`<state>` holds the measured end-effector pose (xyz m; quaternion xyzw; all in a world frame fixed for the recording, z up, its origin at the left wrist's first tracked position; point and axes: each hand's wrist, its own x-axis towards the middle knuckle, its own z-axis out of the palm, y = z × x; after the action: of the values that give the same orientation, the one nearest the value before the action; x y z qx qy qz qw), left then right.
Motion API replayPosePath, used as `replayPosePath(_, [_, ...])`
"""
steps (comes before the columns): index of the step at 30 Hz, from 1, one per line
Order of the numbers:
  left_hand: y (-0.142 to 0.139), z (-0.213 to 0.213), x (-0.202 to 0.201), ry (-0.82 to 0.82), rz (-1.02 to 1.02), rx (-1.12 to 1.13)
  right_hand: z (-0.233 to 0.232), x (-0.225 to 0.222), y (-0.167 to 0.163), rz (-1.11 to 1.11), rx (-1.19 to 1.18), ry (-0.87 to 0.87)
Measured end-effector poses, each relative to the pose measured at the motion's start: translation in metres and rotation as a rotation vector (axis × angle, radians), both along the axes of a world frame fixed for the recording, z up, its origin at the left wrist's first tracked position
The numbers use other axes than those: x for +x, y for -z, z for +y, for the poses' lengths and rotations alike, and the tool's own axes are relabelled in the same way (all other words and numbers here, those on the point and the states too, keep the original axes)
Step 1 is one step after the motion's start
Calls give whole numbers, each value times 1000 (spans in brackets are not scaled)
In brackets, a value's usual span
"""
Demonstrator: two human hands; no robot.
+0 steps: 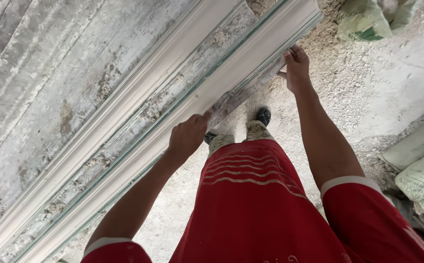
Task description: The person uses a small flat scraper to remove dried plaster residue from the grooved surface of decorative molding pieces laid on a work surface. They work along the lengths of the moldings section by section, steadying each piece with the other hand and brushing loosened debris away as they go.
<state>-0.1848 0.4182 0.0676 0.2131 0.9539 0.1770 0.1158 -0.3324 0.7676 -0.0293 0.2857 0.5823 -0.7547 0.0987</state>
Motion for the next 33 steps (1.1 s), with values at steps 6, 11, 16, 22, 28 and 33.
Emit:
replayPosePath(6, [-7, -6, 0, -24, -55, -155, 4, 2, 5, 75, -57, -20])
replayPosePath(11, [-6, 3, -14, 17, -78, -224, 5, 0, 4, 70, -62, -29])
replayPosePath(16, [-17, 7, -11, 30, -25, -176, 3, 0, 4, 48, -69, -6])
replayPosePath(22, [-14, 15, -5, -27, -85, -185, 6, 2, 9, 90, -68, -25])
replayPosePath(28, [-7, 19, -11, 5, -4, -139, 7, 0, 10, 43, -18, -17])
replayPosePath(33, [-7, 5, -7, -7, -54, -189, 8, 1, 12, 6, 13, -44])
